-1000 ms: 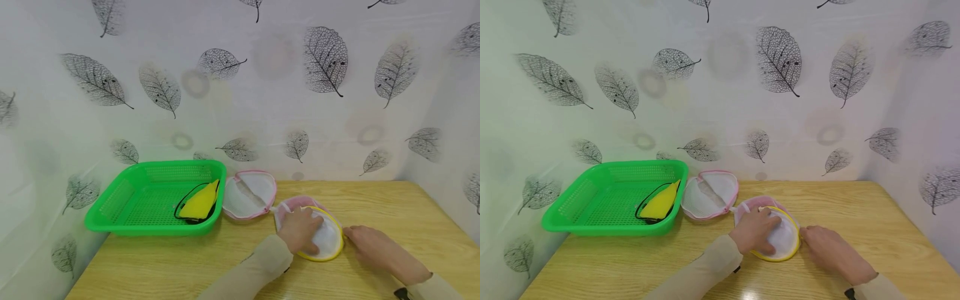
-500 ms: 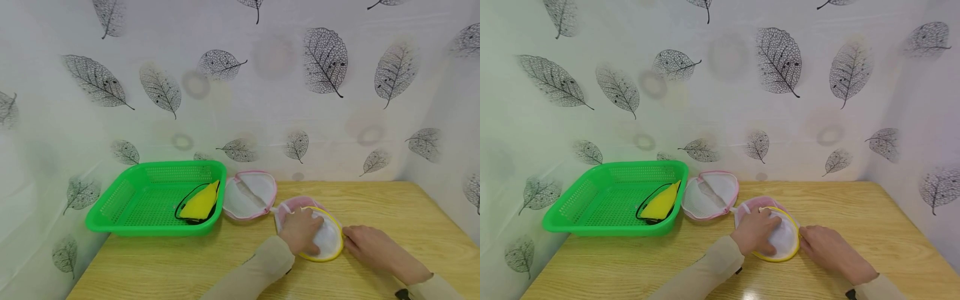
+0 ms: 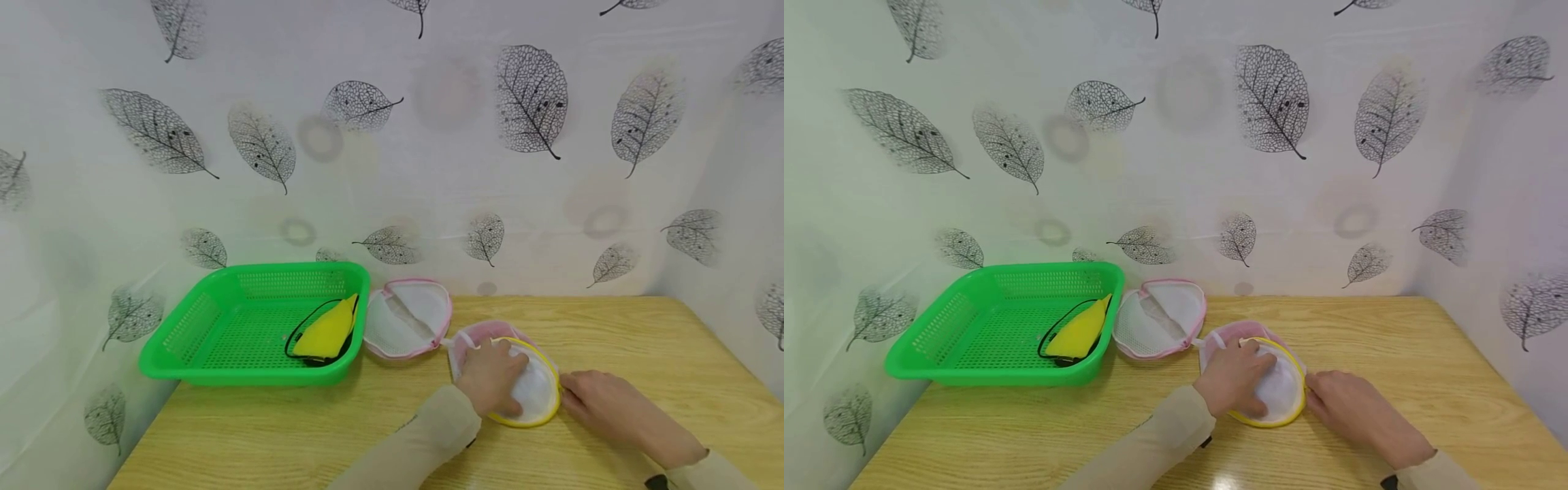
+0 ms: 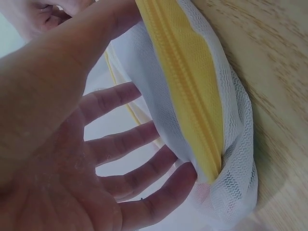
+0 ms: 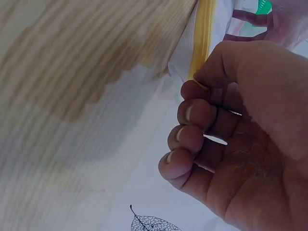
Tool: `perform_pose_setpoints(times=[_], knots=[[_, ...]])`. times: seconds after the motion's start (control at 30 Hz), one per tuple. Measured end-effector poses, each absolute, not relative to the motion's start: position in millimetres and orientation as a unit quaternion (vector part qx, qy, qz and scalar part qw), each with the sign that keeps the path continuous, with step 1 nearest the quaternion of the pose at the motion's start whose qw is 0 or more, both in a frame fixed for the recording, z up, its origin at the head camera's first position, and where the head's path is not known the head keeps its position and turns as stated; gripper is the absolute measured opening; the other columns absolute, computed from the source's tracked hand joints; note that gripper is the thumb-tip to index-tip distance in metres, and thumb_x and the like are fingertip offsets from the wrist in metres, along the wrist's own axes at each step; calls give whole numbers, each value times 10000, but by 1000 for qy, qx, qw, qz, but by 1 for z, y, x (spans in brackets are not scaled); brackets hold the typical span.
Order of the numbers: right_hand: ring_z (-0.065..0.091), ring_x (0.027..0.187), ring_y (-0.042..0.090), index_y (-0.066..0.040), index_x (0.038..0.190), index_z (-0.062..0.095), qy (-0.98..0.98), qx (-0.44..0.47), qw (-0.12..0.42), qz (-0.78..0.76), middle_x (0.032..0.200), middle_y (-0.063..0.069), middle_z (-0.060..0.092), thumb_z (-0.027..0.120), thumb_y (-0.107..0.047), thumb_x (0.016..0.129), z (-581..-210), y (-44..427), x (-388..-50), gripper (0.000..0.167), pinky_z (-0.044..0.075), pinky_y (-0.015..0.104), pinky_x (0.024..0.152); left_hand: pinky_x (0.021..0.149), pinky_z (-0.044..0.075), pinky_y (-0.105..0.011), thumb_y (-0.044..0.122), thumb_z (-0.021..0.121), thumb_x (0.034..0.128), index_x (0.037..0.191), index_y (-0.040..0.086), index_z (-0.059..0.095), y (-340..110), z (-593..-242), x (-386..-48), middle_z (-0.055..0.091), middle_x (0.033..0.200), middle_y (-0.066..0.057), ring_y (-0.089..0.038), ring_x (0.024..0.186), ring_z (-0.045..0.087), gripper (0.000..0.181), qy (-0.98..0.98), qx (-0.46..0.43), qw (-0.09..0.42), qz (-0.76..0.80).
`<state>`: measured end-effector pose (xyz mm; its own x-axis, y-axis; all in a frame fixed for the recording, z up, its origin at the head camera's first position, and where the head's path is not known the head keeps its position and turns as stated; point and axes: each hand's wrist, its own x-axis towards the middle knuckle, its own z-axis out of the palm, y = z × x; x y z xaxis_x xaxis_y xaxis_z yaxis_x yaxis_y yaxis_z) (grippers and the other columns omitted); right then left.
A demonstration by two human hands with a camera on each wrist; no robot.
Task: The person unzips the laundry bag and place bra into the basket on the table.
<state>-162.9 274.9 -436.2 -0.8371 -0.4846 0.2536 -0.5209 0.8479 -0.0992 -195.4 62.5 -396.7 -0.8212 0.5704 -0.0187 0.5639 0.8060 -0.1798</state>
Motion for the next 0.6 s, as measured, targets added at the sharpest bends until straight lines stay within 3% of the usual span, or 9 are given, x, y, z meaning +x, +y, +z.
perform_pose_setpoints(times=[0.6], knots=[[321,561,-8,-274,677,451,-956,253,126,82,620,-188,387,735,-138,849,-436,272,-160,359,337,254,504,832,543,-350,659,832,706,1252,435,631,62,-395,-194,617,1283,154,-131,1125,581,624,-951,-296,17,93]])
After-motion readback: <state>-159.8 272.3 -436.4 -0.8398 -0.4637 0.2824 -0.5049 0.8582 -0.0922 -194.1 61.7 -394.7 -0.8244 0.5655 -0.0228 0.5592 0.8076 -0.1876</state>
